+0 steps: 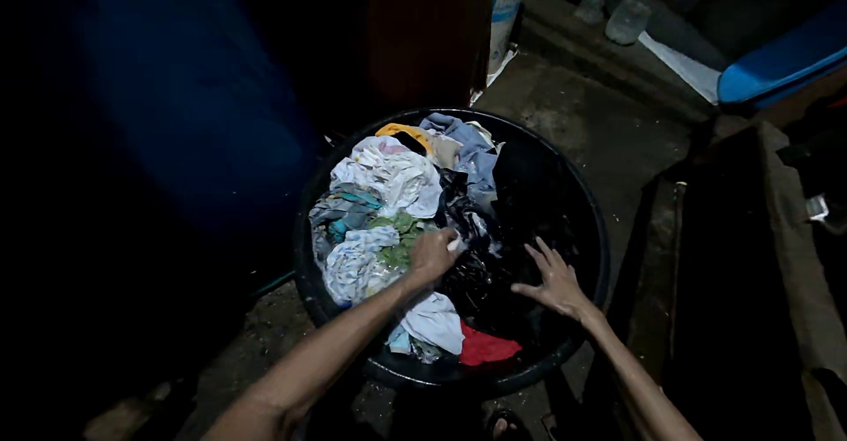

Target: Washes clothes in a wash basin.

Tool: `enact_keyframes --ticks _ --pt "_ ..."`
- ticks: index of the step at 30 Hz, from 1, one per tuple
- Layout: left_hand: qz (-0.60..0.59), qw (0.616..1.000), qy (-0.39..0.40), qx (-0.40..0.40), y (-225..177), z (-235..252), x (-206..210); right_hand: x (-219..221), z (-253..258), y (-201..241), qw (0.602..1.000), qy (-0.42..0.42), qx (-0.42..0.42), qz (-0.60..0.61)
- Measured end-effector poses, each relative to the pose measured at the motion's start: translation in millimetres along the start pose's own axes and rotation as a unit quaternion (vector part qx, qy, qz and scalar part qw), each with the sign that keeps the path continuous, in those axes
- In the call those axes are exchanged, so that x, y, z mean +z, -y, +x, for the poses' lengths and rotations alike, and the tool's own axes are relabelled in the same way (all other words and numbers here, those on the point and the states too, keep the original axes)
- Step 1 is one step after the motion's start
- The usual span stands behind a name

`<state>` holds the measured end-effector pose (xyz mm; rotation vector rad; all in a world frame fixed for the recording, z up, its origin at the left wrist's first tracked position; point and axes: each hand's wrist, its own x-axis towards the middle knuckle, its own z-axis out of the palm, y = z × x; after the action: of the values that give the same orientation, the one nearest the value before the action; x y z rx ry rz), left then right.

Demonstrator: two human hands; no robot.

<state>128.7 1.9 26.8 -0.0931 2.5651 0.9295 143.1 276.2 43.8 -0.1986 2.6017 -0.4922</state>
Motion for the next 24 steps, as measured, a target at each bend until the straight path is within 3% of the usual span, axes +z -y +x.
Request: enact_keyframes --ticks 5,10,11,13,15,17,20,24 --pt "-0.181 0.980 0.066 -0.056 -24 0 40 24 2 8 0.994 0.005 -0.109 0.025" --pt "-0.421 0.904 0.039 -0.060 -31 6 46 22 64 9 0.994 -0.014 -0.106 0.002" --pt "-0.415 0.908 0.040 -0.040 -34 6 36 13 77 15 0.997 -0.003 -0.076 -0.015" --pt "-0.306 0.951 0.030 0.019 -43 7 13 -2 107 28 0.998 0.045 0.004 -0.040" --pt "-0.146 0.983 -0.031 0.109 -47 23 0 1 128 37 0.994 0.072 0.076 -0.021" --pt "-0.010 0.978 -0.111 0.175 -42 54 -1 9 147 43 0.987 0.111 0.113 -0.039" --pt "0.066 0.974 -0.146 0.162 -29 95 12 17 162 53 0.976 0.137 0.152 -0.070" --pt "-0.001 0.986 -0.134 0.096 -25 114 50 29 168 26 0.984 0.101 0.148 -0.004"
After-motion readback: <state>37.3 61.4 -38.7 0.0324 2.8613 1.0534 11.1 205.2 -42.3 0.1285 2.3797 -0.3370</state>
